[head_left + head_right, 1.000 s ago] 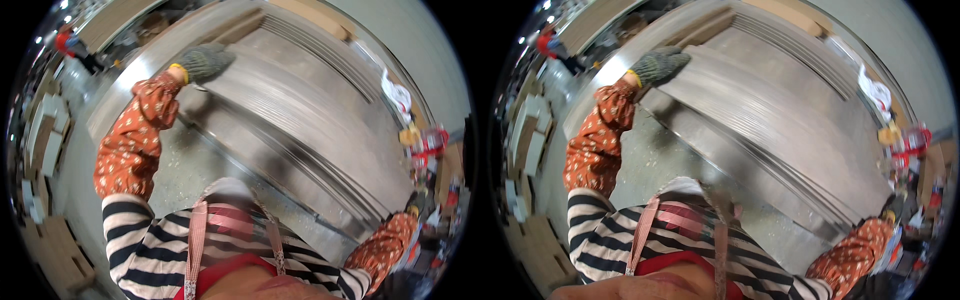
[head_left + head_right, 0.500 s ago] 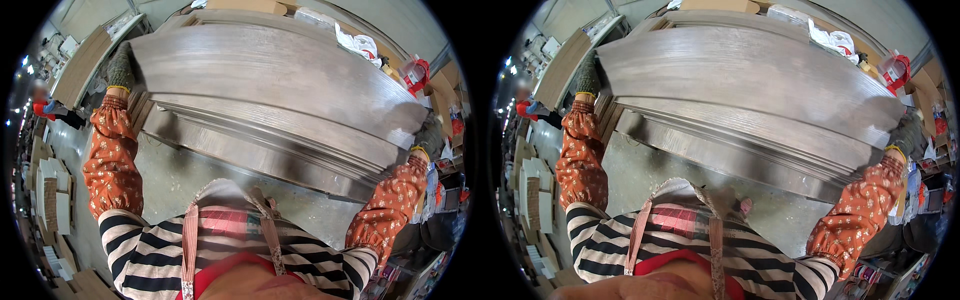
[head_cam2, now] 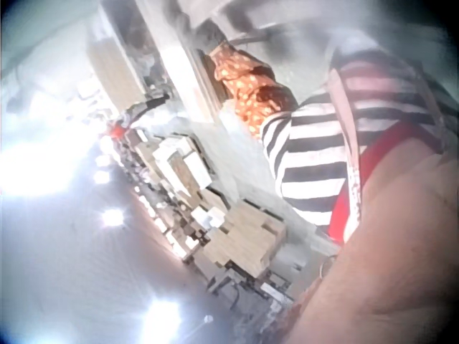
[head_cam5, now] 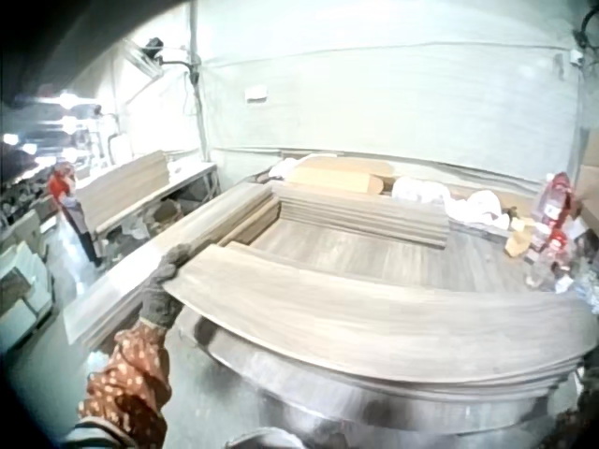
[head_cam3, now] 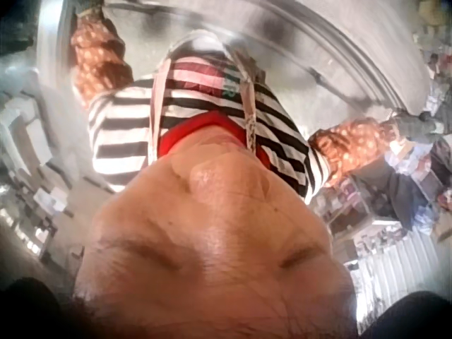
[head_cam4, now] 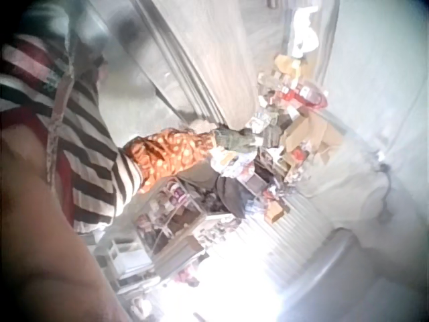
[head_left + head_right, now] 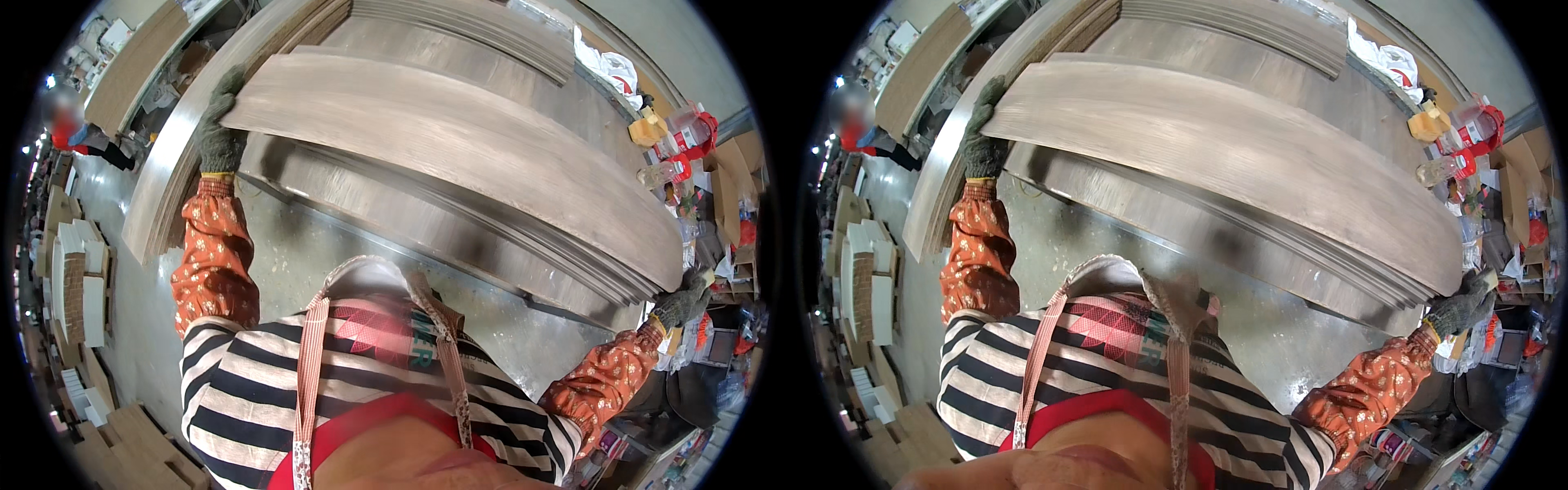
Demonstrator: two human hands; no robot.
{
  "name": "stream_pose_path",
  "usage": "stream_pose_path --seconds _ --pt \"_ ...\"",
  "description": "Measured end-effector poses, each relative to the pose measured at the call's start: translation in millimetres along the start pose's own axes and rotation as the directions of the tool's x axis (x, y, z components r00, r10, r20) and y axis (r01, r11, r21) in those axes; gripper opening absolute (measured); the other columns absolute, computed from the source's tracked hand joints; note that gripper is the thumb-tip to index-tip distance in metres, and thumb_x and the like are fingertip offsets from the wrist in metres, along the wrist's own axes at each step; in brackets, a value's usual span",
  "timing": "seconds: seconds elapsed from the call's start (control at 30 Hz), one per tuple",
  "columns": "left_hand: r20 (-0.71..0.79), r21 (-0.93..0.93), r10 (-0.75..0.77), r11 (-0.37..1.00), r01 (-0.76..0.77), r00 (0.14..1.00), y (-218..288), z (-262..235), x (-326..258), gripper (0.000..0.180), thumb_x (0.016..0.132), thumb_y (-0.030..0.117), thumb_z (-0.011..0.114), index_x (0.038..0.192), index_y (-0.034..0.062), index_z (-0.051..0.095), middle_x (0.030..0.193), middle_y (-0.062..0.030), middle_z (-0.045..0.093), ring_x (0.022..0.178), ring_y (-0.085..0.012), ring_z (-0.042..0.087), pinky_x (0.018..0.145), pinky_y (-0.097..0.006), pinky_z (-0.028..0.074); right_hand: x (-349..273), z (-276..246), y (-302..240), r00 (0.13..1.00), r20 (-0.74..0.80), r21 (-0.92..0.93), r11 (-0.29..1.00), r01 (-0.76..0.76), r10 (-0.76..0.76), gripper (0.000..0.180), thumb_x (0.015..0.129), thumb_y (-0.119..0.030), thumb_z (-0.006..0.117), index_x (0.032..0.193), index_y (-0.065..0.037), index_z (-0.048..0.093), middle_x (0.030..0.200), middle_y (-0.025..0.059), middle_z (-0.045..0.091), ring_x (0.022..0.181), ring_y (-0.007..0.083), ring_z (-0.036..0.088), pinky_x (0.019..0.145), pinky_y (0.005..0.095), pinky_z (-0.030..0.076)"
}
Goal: The person wipes the surface and edges of wooden planks with a cloth, handling them one at a time and placing them on a stack.
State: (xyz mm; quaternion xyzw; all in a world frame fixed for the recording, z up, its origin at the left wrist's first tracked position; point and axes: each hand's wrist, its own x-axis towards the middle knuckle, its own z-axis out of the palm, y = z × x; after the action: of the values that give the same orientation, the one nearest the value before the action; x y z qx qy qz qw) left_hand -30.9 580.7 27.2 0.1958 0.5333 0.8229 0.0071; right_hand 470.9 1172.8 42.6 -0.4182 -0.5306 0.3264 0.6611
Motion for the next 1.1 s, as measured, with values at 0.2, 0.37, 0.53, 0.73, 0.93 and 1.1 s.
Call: stream_pose_path --seconds 0.2,0.37,0.53,0.73,0.93,1.1 --pt "0.347 0.629 -0.105 0.763 -0.148 0.932 16.0 -10.3 9.9 0.046 0.085 0.022 0.058 0.126 0.0008 0.056 0.131 -0.0121 0.054 0.124 -0.0231 0.047 0.106 -0.032 0.034 -11.5 -35.4 -35.8 0.923 0.229 -0.396 0.836 0.379 -0.31 0.046 0.096 -0.018 0.054 0.134 0.004 0.043 0.135 0.0163 0.049 0.122 0.0241 0.049 0.103 0.0326 0.039" --pt "0.591 0.747 -0.064 0.42 -0.516 0.804 6.6 -50.4 13.1 0.036 0.09 0.017 0.054 0.124 0.0103 0.06 0.129 -0.0102 0.055 0.123 -0.0256 0.047 0.104 -0.033 0.037 -129.8 -40.4 -80.8 0.736 0.656 -0.221 0.89 0.398 -0.167 0.046 0.093 -0.013 0.056 0.135 0.001 0.044 0.136 0.0145 0.049 0.123 0.0231 0.048 0.105 0.0334 0.037" --pt "0.832 0.547 -0.007 0.18 -0.818 0.555 -1.4 -62.9 9.1 0.034 0.092 0.013 0.05 0.124 0.0154 0.061 0.129 -0.0105 0.055 0.123 -0.0252 0.048 0.105 -0.033 0.038 -230.9 0.9 -69.0 0.439 0.827 -0.008 0.773 0.635 -0.352 0.043 0.089 -0.006 0.06 0.131 -0.007 0.052 0.128 0.0132 0.056 0.118 0.0257 0.054 0.1 0.0366 0.042" --pt "0.452 0.796 -0.256 0.548 -0.257 0.854 -0.2 -35.9 -11.5 0.032 0.091 0.023 0.054 0.118 0.0088 0.063 0.125 -0.0095 0.058 0.115 -0.0229 0.054 0.096 -0.033 0.044 -407.4 136.0 -165.0 -0.078 0.792 0.4 0.419 0.815 -0.605 0.043 0.082 -0.017 0.067 0.123 -0.009 0.057 0.119 0.015 0.06 0.109 0.0326 0.057 0.094 0.0431 0.044" --pt "0.759 0.598 0.052 0.339 -0.726 0.649 2.6 -37.4 -18.6 0.032 0.092 0.016 0.049 0.12 0.008 0.062 0.126 -0.0103 0.057 0.117 -0.0243 0.053 0.099 -0.035 0.042 -519.3 226.2 -212.7 -0.172 0.513 0.652 0.252 0.715 -0.841 0.035 0.077 -0.02 0.061 0.107 -0.002 0.058 0.098 0.0152 0.057 0.091 0.0311 0.056 0.083 0.0442 0.044" --pt "0.485 0.732 -0.193 0.623 -0.275 0.853 4.3 -26.5 -17.5 0.033 0.091 0.01 0.047 0.121 0.0075 0.062 0.129 -0.011 0.055 0.12 -0.0239 0.051 0.104 -0.034 0.039 -469.9 192.0 -194.5 -0.161 0.686 0.558 0.37 0.743 -0.71 0.04 0.078 -0.018 0.06 0.114 -0.001 0.057 0.099 0.016 0.058 0.095 0.0302 0.057 0.091 0.0462 0.044"
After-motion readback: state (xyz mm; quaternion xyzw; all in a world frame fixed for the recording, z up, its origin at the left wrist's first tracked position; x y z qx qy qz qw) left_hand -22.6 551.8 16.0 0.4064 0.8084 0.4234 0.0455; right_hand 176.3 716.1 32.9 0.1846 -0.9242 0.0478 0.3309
